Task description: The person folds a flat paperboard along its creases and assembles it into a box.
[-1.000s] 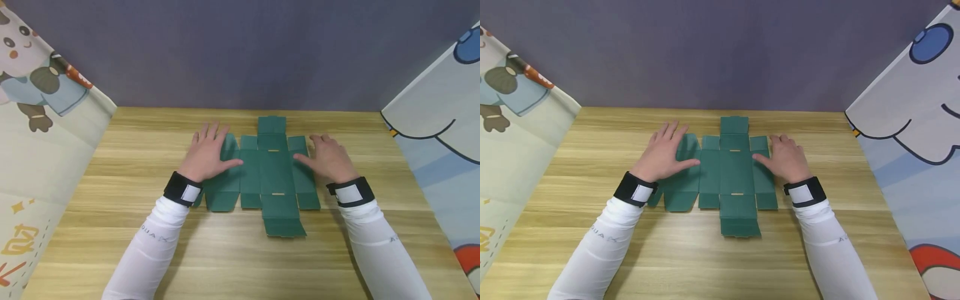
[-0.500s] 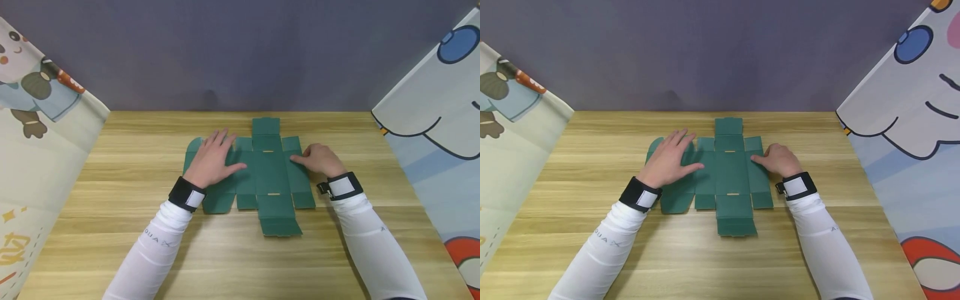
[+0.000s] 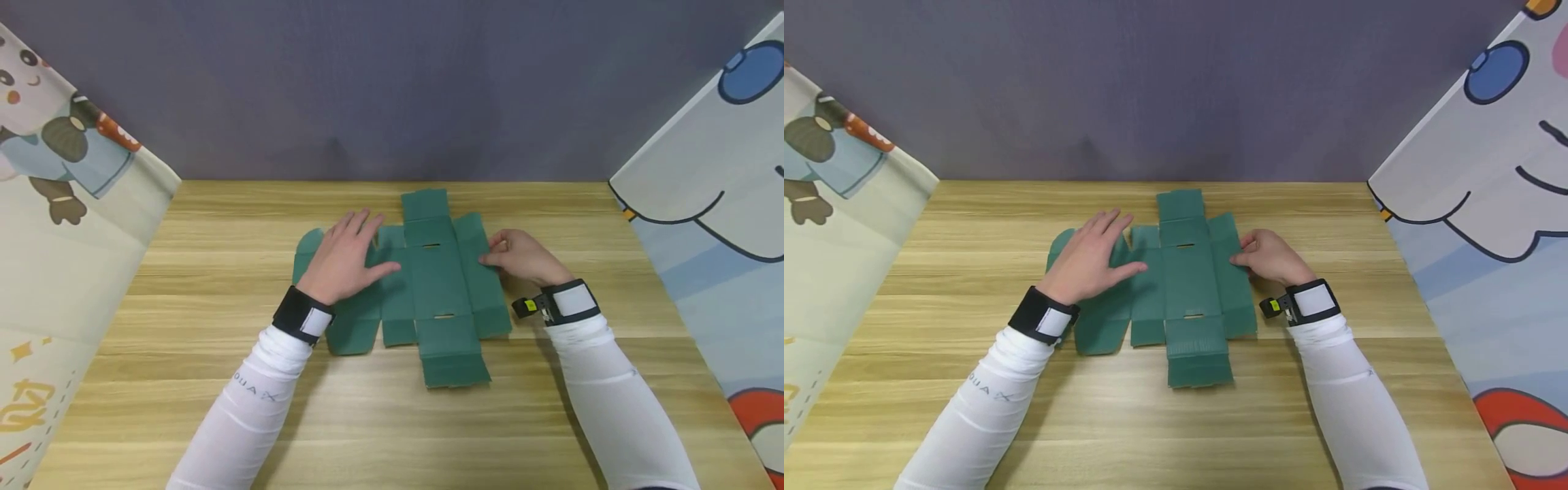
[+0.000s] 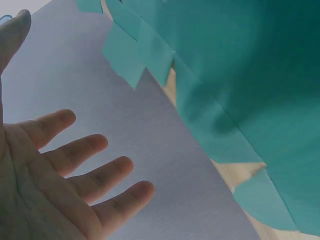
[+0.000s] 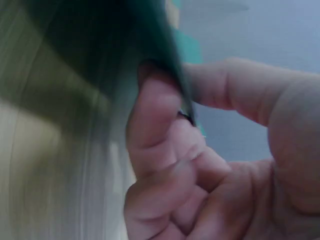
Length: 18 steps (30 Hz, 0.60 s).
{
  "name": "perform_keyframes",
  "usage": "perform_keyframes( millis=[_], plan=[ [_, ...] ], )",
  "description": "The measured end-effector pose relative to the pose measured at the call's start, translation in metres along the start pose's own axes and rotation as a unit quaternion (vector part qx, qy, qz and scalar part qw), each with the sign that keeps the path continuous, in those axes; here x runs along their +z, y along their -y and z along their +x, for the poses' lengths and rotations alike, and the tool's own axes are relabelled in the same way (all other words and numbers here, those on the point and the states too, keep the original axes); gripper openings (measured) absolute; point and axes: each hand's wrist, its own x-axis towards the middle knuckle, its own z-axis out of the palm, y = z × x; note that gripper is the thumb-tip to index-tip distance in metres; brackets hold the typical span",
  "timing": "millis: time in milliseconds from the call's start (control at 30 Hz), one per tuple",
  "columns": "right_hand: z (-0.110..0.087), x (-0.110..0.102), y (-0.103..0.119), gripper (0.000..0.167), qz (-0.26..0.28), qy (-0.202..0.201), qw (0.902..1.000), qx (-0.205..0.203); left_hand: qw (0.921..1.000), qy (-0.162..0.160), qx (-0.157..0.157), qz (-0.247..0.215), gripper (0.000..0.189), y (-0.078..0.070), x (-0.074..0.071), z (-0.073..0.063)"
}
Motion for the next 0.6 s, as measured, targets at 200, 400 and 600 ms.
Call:
perform_keyframes(
  millis=[200, 400, 600],
  plan=[
    [-0.01, 0.0, 0.015, 0.052, 0.031, -0.014, 0.9987, -0.039, 0.9991, -0.001, 0.02, -0.037, 0.087, -0.007, -0.007, 0.013],
    [-0.022, 0.009, 0.037, 0.041, 0.008, -0.074, 0.9951, -0.066, 0.9953, 0.017, 0.042, -0.086, 0.076, -0.027, -0.017, 0.044],
    [-0.031, 0.018, 0.054, 0.032, -0.028, -0.124, 0.9857, -0.11, 0.9924, 0.039, 0.066, -0.097, 0.07, -0.054, -0.023, 0.077]
  ],
)
